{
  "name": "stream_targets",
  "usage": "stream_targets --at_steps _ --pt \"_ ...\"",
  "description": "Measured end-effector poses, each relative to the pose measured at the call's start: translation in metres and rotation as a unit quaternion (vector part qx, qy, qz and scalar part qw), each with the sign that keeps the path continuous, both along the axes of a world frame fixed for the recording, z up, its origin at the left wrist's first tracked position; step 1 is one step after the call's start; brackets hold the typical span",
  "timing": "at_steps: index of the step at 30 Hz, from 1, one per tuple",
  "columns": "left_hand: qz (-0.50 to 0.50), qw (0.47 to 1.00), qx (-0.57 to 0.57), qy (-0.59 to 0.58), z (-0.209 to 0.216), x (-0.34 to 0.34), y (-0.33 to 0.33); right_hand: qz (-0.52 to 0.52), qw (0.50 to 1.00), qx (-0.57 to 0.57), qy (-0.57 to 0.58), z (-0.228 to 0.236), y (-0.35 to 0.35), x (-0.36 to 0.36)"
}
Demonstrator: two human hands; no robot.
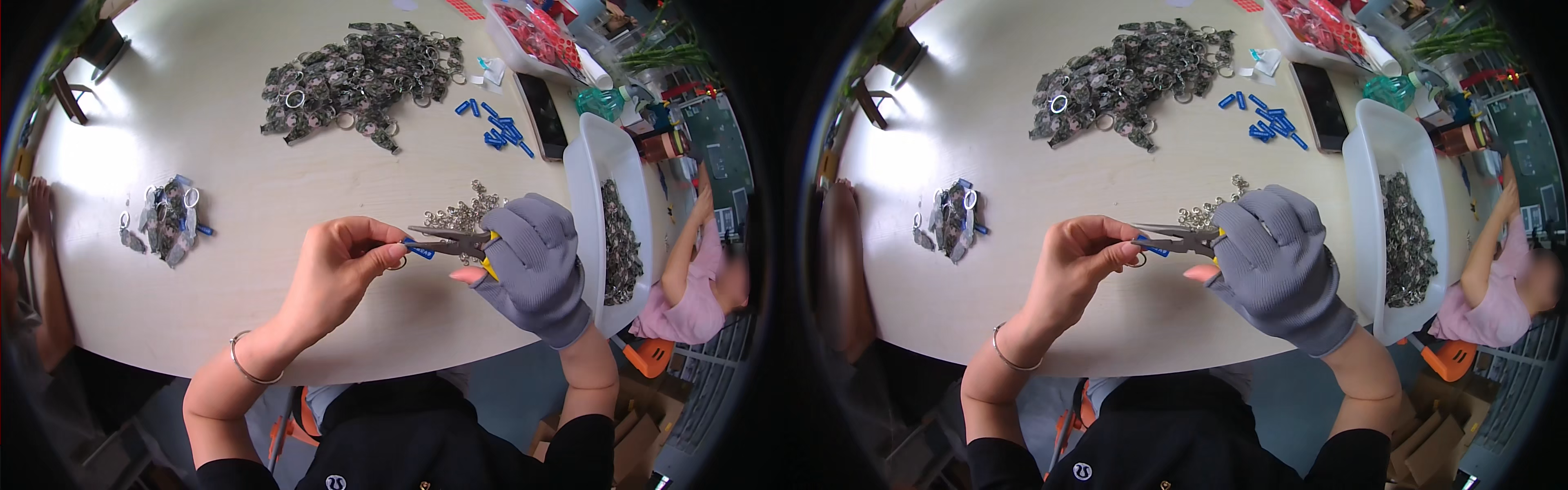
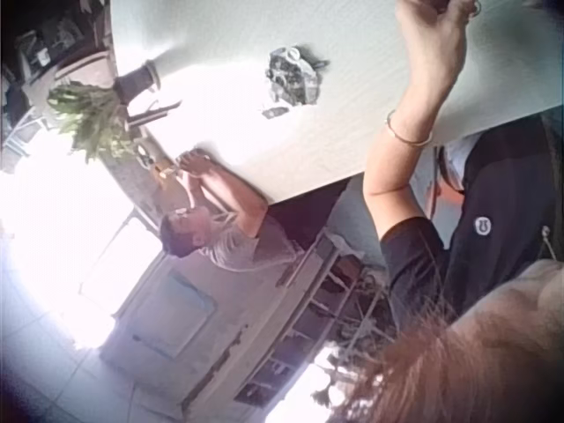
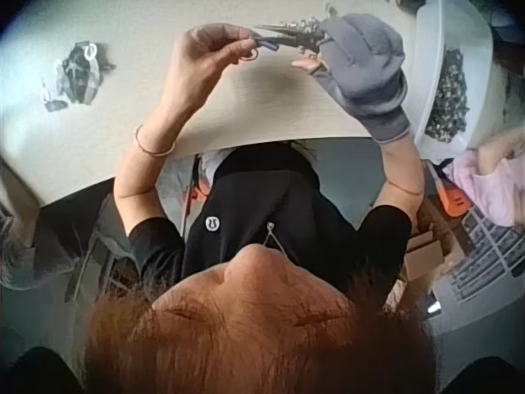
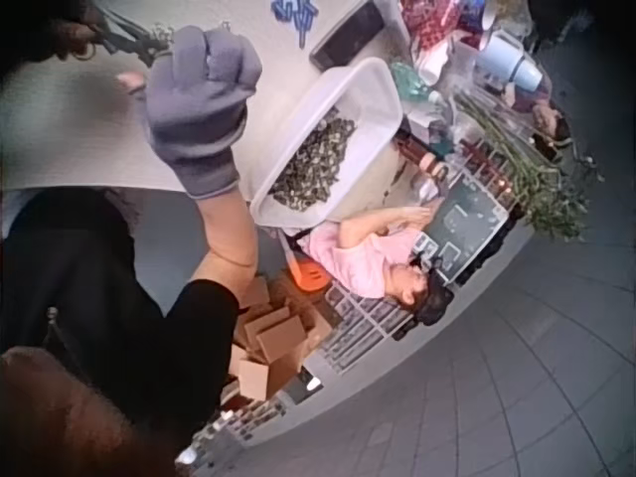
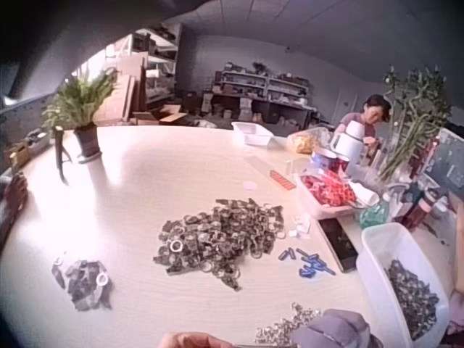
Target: The person uses pliers to attach small metal rings to camouflage-patterned keychain charms. They pick up a charm and a ring, use the pliers to open the ring, link it to the charm, and then close the ring. The finished keychains are placed in a pile on the table.
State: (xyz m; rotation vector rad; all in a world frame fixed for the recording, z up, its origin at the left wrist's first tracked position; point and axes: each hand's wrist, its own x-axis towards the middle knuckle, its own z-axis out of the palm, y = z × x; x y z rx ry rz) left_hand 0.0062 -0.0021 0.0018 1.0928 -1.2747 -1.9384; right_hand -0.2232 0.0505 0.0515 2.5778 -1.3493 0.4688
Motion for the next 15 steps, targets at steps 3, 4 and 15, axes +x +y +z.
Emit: stream_targets --at_steps 3,4,15 --pt "-0.020 1.000 0.009 -0.009 0.001 0.001 -0.001 0.043 0.997 -0.029 0.049 0.001 0.000 -0.008" --pt "-0.026 1.000 0.009 -0.011 0.001 0.001 -0.002 0.050 0.997 -0.034 0.055 0.000 -0.001 -0.009" --pt "-0.065 0.997 0.005 -0.043 0.007 0.002 -0.004 0.101 0.984 -0.042 0.138 0.010 -0.007 -0.007"
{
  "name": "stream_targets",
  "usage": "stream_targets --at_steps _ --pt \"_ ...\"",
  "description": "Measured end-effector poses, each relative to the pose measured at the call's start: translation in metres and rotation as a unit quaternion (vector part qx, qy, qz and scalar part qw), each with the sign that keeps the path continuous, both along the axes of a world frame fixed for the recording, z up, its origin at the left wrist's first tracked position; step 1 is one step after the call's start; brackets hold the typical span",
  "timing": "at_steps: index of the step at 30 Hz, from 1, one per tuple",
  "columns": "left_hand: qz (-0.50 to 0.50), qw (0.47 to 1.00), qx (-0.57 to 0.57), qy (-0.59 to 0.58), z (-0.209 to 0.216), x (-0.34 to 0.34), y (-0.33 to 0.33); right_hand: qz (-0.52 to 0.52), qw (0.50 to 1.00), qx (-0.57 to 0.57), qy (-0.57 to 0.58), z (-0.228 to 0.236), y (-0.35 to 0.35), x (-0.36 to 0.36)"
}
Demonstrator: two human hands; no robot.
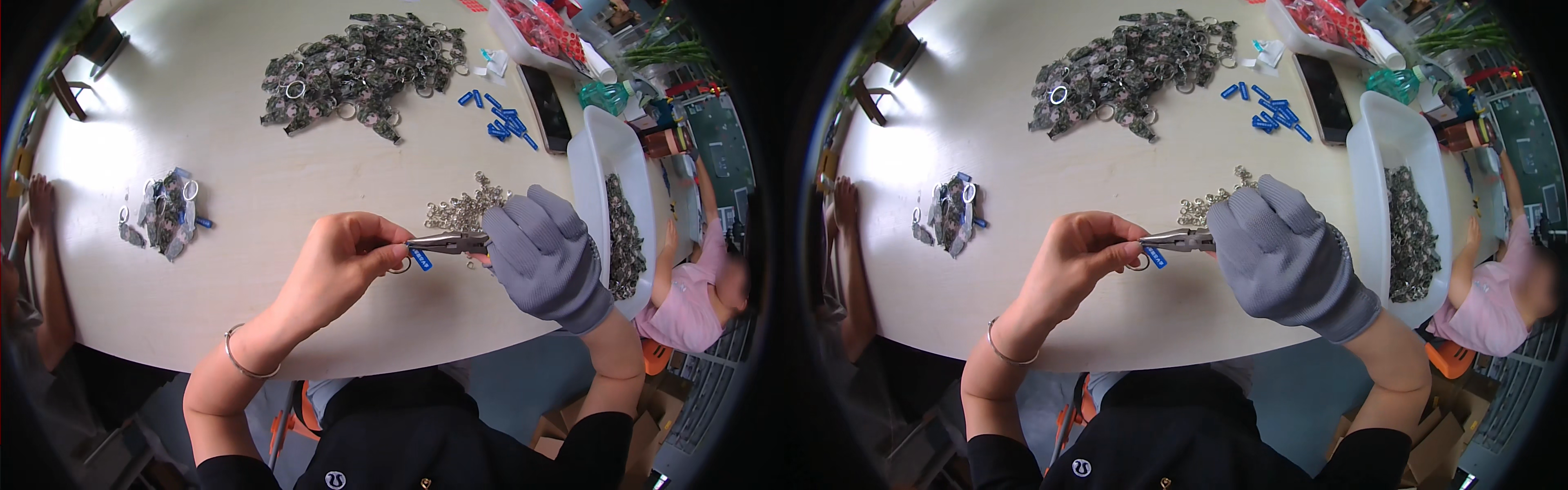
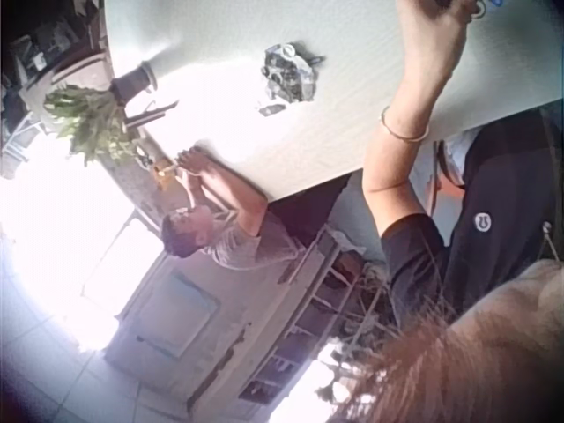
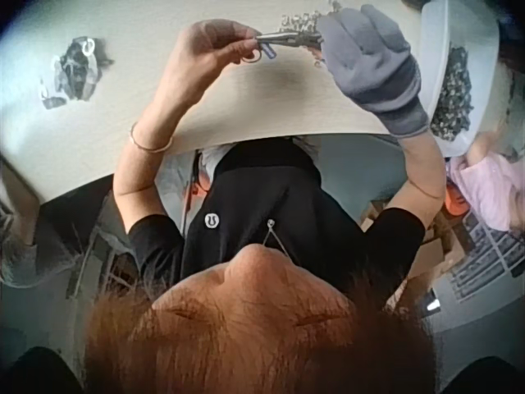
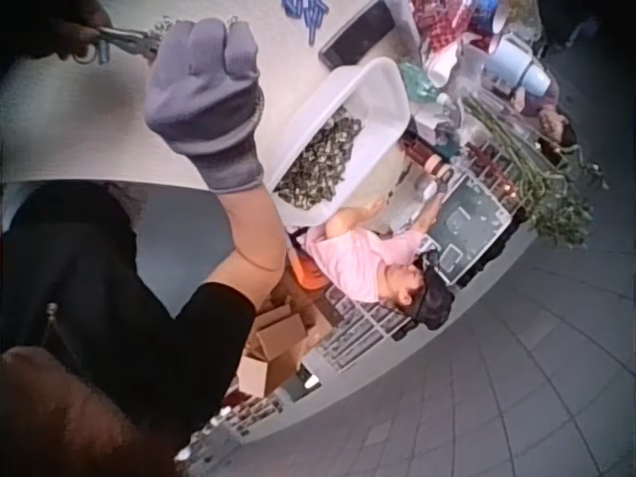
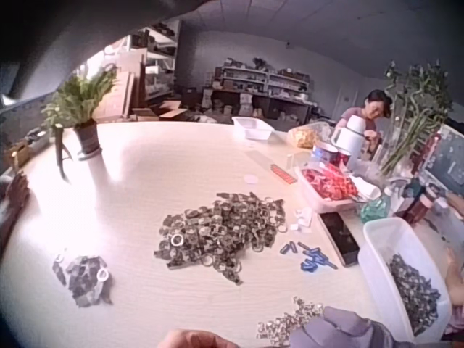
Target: The person uses pliers to attach small metal rings to camouflage-patterned keychain charms. They pick up a charm and a ring, use the pliers to open the ring, link it to the charm, and then close the ring. The finished keychains are placed in a pile on the table.
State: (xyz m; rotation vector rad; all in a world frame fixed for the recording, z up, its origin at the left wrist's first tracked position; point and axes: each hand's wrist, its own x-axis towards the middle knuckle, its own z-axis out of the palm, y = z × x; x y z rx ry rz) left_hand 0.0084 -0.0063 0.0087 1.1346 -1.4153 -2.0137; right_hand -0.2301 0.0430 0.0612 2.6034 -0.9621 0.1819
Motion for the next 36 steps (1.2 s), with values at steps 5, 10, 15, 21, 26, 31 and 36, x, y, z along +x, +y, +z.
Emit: stream_targets --at_steps 5,10,15,21,26,31,36 --pt "-0.027 0.999 -0.020 -0.038 0.001 -0.001 0.000 0.030 0.999 0.009 0.018 0.000 -0.006 0.001" --pt "-0.052 0.992 -0.074 -0.091 0.000 -0.002 0.002 0.034 0.998 0.038 0.043 0.004 -0.012 0.006" --pt "-0.058 0.996 -0.054 -0.043 0.005 -0.003 -0.001 -0.027 0.989 0.113 -0.091 -0.001 -0.008 0.000" --pt "0.028 0.871 -0.487 -0.060 -0.012 -0.008 0.007 -0.047 0.985 0.111 -0.123 0.004 0.004 -0.001" --pt "0.065 0.696 -0.708 -0.099 -0.017 -0.010 0.011 -0.087 0.980 0.124 -0.133 0.011 0.016 0.000" --pt "0.069 0.685 -0.720 -0.088 -0.016 -0.006 0.015 -0.101 0.976 0.111 -0.161 0.010 0.026 0.006" --pt "0.081 0.683 -0.723 -0.066 -0.012 -0.003 0.014 -0.164 0.949 0.121 -0.239 0.012 0.036 0.019"
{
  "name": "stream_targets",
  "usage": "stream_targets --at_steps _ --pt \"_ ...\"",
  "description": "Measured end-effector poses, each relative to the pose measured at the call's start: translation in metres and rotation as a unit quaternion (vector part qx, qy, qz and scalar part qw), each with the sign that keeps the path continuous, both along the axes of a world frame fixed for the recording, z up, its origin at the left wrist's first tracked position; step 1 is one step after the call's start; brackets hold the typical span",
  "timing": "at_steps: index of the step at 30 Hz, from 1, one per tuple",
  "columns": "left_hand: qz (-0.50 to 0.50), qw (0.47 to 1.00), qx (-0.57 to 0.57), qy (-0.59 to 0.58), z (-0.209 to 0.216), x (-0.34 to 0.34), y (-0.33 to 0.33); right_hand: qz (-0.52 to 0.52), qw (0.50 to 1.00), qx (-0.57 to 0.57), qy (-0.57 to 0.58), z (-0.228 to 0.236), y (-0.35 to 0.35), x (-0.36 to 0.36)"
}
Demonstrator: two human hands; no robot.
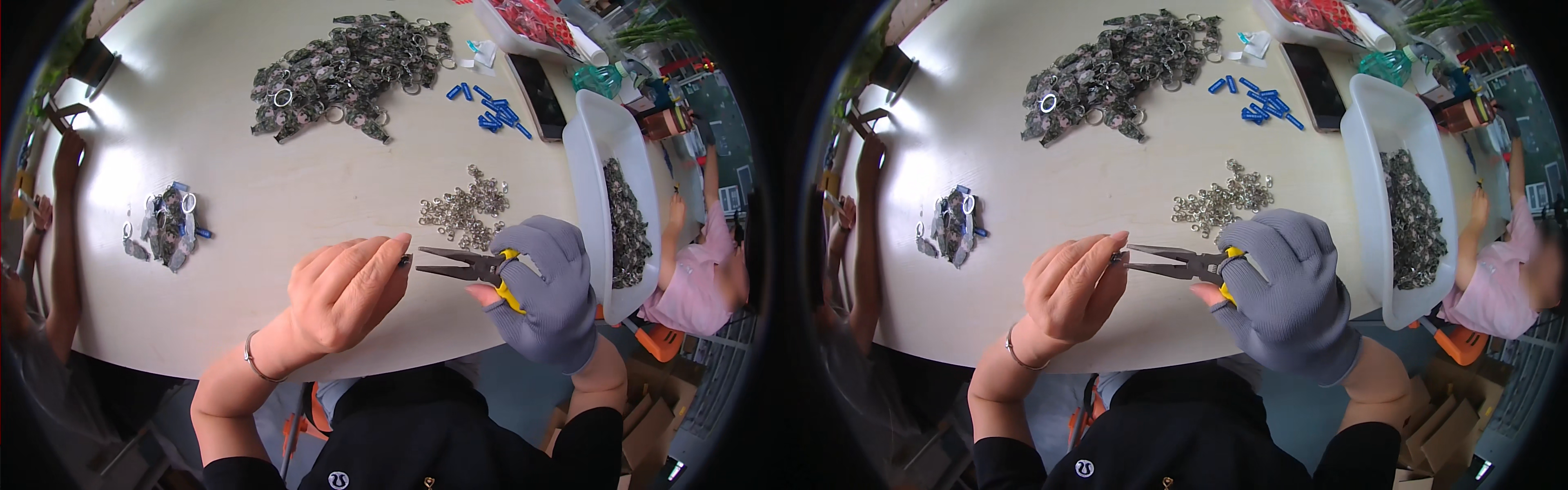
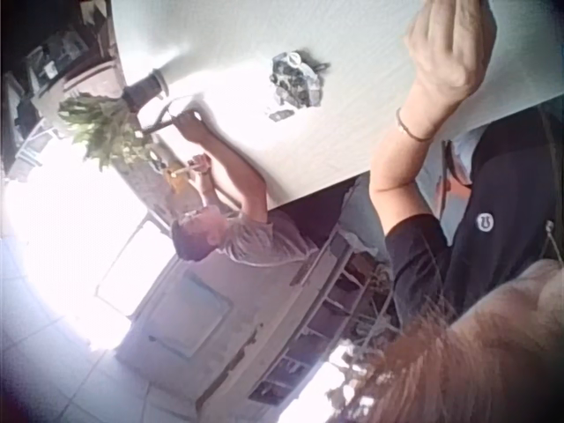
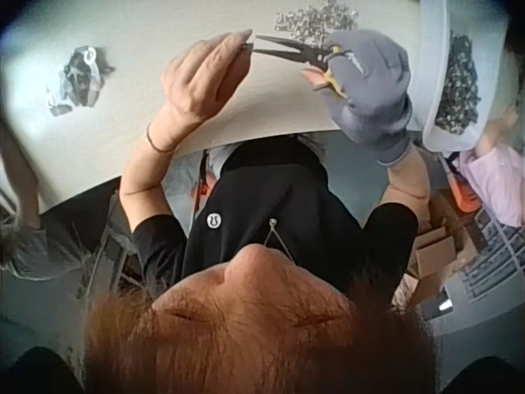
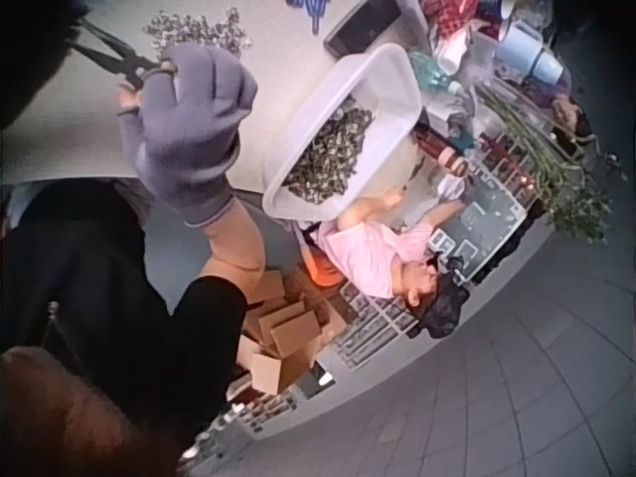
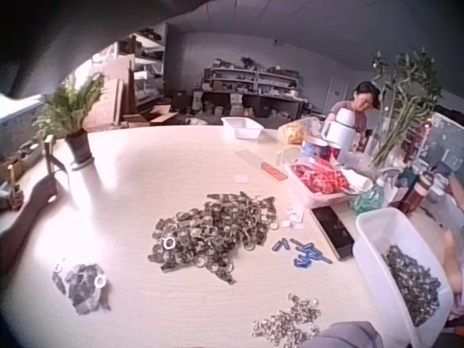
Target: The person uses pliers to attach small metal rings to camouflage-patterned keychain charms. They pick up a charm and a ring, use the pliers to open the ring, link it to the charm, and then close the ring. The finished keychains are placed in a pile on the table.
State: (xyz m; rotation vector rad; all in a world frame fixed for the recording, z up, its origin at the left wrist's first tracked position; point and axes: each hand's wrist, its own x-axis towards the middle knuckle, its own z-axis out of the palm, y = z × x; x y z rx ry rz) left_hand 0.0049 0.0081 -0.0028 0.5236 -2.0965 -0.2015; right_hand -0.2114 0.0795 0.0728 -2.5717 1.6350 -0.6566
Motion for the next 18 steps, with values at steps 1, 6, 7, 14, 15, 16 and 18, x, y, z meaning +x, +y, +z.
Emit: stream_targets --at_steps 1,6,7,14,15,16,18 --pt "-0.002 1.000 -0.005 0.002 0.002 0.000 0.000 -0.002 1.000 0.006 -0.010 -0.001 0.001 0.002" --pt "0.000 0.999 -0.041 -0.001 0.001 0.000 -0.002 -0.003 0.999 0.027 -0.044 -0.009 0.006 0.009" --pt "0.005 0.999 -0.050 -0.006 0.001 0.000 -0.002 -0.003 0.998 0.035 -0.048 -0.009 0.006 0.009" --pt "0.030 0.995 -0.094 -0.020 0.003 0.000 -0.001 -0.002 0.997 0.019 -0.072 -0.018 0.009 0.013" --pt "0.029 0.995 -0.093 -0.020 0.004 0.000 -0.001 0.001 0.997 0.011 -0.077 -0.020 0.009 0.013" --pt "0.027 0.995 -0.093 -0.019 0.004 0.000 -0.001 0.001 0.997 0.007 -0.072 -0.020 0.010 0.013" --pt "0.023 0.995 -0.095 -0.017 0.005 0.000 -0.001 0.000 0.998 -0.002 -0.063 -0.020 0.010 0.014"
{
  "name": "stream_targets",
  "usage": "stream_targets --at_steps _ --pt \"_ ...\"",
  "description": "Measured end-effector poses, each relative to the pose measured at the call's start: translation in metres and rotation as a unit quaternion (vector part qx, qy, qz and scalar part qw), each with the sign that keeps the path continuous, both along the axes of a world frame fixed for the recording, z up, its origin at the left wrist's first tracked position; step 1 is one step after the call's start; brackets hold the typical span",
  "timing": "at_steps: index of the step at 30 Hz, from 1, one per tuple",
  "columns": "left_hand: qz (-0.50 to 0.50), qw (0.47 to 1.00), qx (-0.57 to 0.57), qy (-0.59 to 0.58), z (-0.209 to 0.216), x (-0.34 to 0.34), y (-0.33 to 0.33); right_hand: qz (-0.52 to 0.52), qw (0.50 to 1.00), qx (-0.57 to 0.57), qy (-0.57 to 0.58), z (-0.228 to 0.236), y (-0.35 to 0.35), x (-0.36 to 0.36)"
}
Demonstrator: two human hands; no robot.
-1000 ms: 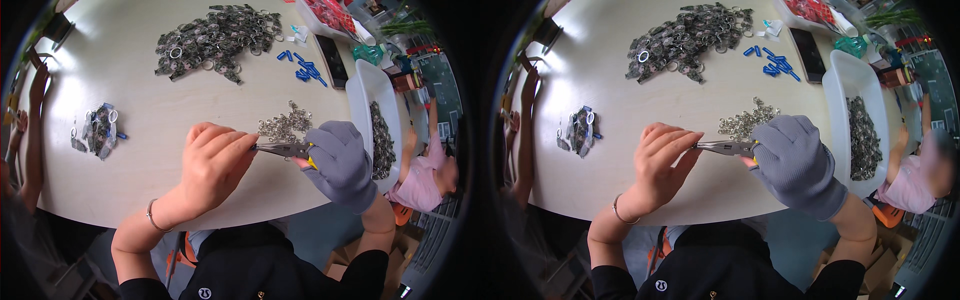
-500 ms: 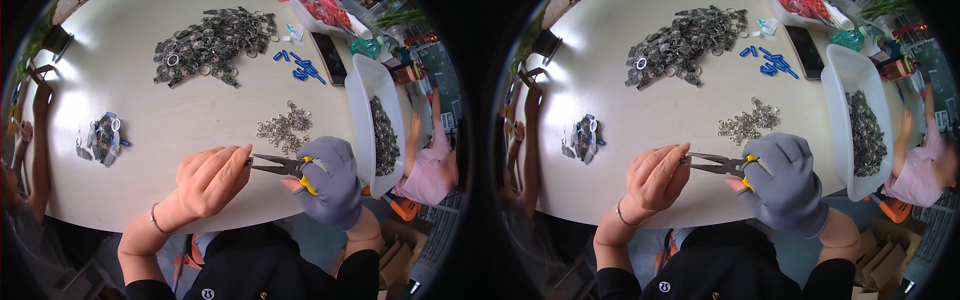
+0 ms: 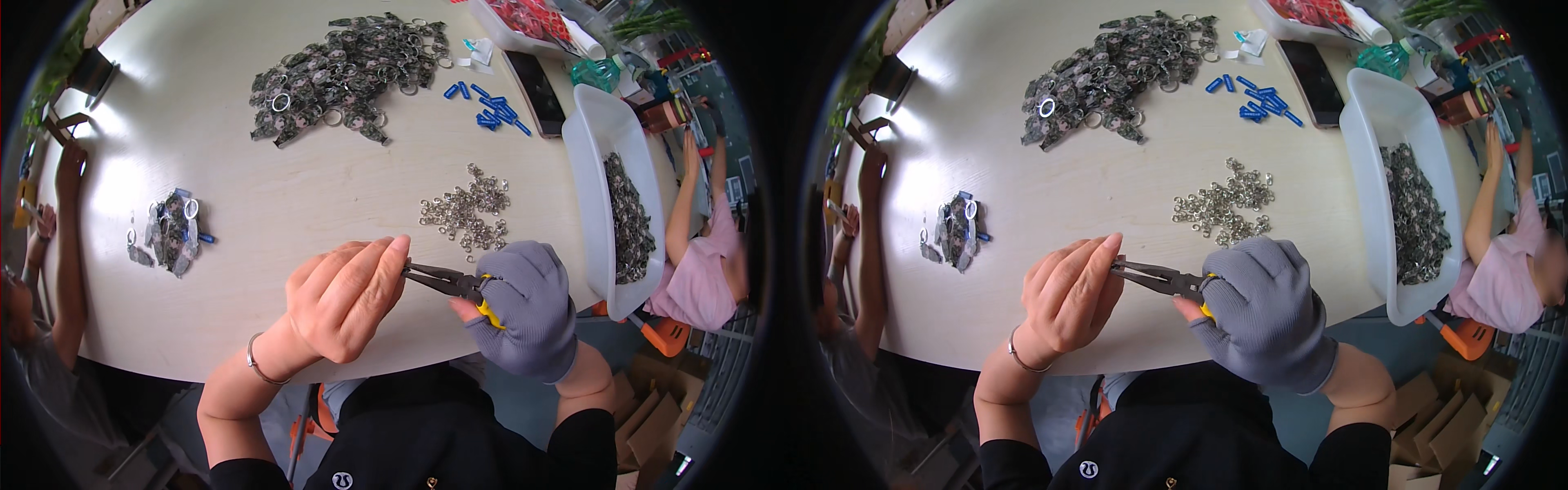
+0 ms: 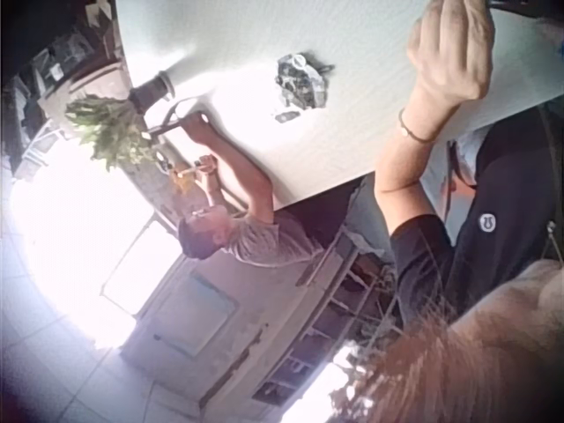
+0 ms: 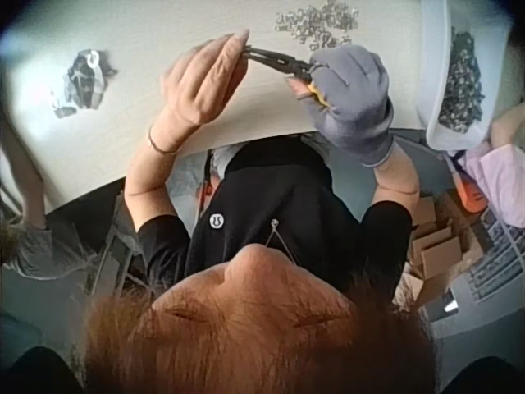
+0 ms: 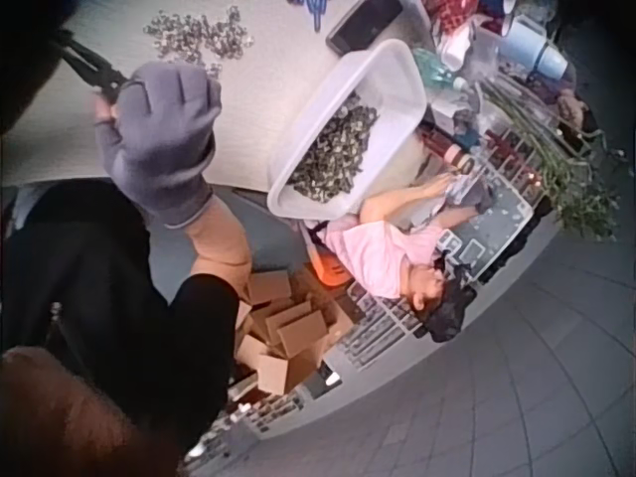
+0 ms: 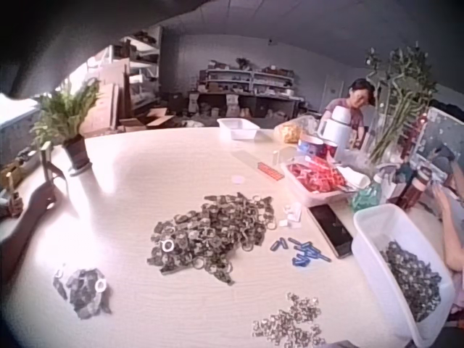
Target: The person uses pliers to attach small metal rings to camouflage-patterned keychain charms. They pick up a charm and a ring, use the pliers to open the ring, link it to the charm, and then close the ring. The finished keychains are placed in a pile on the table.
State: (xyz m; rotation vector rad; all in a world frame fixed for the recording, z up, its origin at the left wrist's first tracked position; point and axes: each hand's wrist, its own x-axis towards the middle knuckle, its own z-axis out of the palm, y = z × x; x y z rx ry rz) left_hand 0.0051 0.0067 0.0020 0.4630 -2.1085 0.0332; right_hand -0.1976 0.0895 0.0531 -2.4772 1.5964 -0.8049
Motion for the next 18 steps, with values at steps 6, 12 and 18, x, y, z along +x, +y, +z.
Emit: stream_targets --at_steps 6,12,18 --pt "-0.010 1.000 -0.005 0.003 0.0012 0.0010 -0.0005 -0.001 0.998 -0.028 0.060 0.0038 0.0024 0.0008" --pt "-0.011 1.000 -0.025 -0.001 0.0002 0.0018 -0.0029 -0.006 0.994 -0.053 0.098 0.0030 0.0057 -0.0001" --pt "-0.019 0.999 -0.037 0.008 -0.0004 0.0021 -0.0063 -0.025 0.996 -0.033 0.080 0.0066 0.0055 0.0017"
